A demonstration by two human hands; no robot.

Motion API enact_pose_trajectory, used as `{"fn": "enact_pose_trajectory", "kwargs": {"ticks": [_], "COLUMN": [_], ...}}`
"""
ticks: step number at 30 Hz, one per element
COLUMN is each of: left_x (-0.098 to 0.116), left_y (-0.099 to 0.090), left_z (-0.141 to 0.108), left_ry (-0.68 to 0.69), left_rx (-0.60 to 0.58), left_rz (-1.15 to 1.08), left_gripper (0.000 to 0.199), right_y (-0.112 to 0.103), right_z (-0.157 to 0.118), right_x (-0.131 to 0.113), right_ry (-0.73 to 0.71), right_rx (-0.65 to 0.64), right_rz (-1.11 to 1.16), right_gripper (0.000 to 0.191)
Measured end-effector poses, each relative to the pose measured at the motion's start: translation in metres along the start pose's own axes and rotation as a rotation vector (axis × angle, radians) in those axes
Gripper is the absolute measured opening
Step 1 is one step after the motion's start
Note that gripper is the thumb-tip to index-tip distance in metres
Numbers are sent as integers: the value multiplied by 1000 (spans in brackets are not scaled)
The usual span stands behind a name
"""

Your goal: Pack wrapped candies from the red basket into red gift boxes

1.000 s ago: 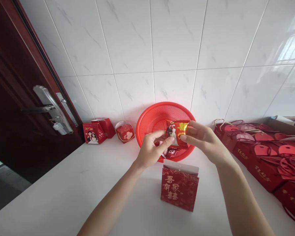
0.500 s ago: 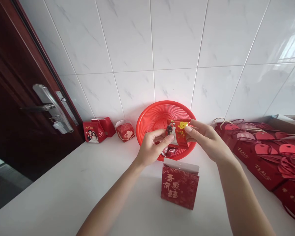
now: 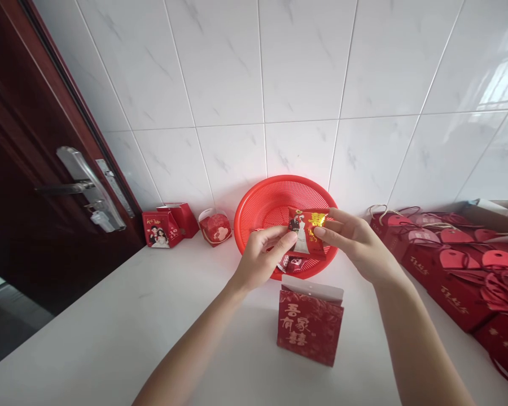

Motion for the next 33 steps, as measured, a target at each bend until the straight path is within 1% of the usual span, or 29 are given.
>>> {"fn": "enact_pose_trajectory", "kwargs": {"ticks": [3,5,6,8,10,12,14,16,18,23,25,29,33], "left_x": [1,-1,-3,-10,-23,-43,-65,-84,-98,-119,-125,-129,-121], "left_y": [0,-10,-19,-46,-73,-93,-104,-105,-101,-87,-84,-86,-91], "left_z": [0,4,7,16,24,32,35,36,35,37,41,54,64], "left_ry": [-10,-6,2,21,15,-64,-180,-281,-330,-354,-360,-323,-237], "left_rx": [-21,7,49,175,288,334,318,256,210,220,213,214,249], "left_rz": [1,46,83,162,219,286,448,623,733,876,912,942,908], "left_gripper": [28,33,37,45,49,43,37,37,41,56,54,44,38], "right_y": [-1,-3,-5,-9,-13,-17,-19,-20,-20,-20,-20,-21,-25], "right_z": [0,0,0,0,1,1,2,2,3,3,3,2,2], "right_x": [1,2,3,6,8,10,11,12,13,12,11,8,6], "right_ry": [12,15,18,23,32,37,31,24,23,19,15,12,5], "right_rx": [12,39,57,96,132,163,180,192,206,208,210,222,248], "right_rz": [-13,-18,-16,-17,-32,-55,-73,-88,-104,-116,-115,-120,-115], "right_gripper": [40,41,41,39,36,34,33,33,33,34,34,33,32]}}
Point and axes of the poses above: each hand's wrist, its own z-axis towards the middle knuckle, its own y-axis out of the palm, x = y × z, the point moved 7 cm from there along z, towards the middle knuckle, and after that the axes turned 8 degrees about -z, right-handed, at the moved point
